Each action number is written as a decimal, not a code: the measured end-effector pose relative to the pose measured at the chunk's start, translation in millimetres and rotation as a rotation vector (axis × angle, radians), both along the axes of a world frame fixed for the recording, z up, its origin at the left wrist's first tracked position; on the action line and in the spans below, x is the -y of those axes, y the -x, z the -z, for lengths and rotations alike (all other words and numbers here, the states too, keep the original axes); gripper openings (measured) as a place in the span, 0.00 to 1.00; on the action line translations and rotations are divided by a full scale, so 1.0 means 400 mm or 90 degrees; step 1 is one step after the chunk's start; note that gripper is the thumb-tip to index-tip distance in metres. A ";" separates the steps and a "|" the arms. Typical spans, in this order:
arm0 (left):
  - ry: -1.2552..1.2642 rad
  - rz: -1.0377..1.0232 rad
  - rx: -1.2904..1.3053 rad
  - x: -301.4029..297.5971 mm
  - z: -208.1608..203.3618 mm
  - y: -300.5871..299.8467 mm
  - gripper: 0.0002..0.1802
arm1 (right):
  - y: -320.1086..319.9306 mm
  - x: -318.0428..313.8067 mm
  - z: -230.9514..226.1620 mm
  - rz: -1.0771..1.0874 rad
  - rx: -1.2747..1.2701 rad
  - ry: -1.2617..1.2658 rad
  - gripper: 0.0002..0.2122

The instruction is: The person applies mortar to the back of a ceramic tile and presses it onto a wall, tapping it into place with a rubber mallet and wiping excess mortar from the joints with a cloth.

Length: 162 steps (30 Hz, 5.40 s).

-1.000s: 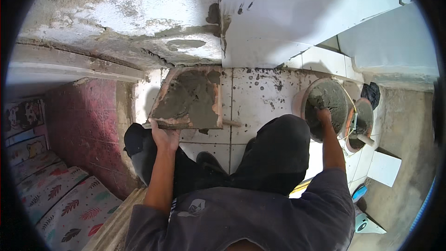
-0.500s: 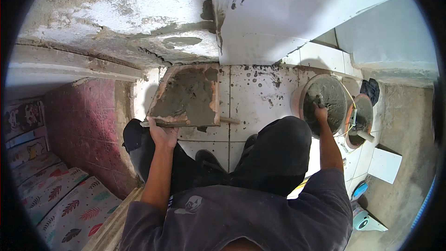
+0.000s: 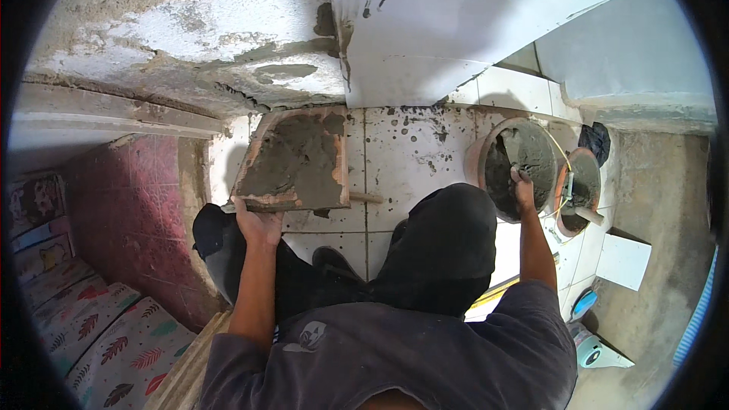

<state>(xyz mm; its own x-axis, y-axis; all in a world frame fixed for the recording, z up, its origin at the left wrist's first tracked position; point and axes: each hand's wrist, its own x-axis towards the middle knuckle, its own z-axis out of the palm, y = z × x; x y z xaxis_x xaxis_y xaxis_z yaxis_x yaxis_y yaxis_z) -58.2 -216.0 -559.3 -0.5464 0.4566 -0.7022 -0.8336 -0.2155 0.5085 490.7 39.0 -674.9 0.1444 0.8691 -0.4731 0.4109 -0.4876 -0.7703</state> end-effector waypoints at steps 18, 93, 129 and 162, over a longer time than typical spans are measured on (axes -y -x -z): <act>-0.018 -0.023 0.037 0.006 0.004 0.006 0.32 | 0.363 0.031 -0.364 -0.404 0.062 -0.118 0.13; 0.007 0.000 -0.003 0.008 -0.003 0.008 0.28 | -0.006 -0.014 0.000 -0.590 0.683 -0.001 0.16; 0.003 0.007 -0.016 -0.029 -0.015 0.022 0.31 | 0.537 -0.023 -0.460 -0.721 0.077 -0.235 0.20; -0.012 0.064 -0.049 -0.099 -0.112 0.040 0.31 | 0.891 0.094 -0.435 -0.938 0.081 -0.724 0.13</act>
<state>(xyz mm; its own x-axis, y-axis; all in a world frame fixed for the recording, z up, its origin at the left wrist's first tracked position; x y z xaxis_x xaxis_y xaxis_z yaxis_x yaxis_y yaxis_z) -74.1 -176.2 -514.4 -0.5495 0.5238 -0.6509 -0.8100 -0.1432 0.5687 134.3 1.6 -501.1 -0.9393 0.1629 0.3021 0.0438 0.9300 -0.3650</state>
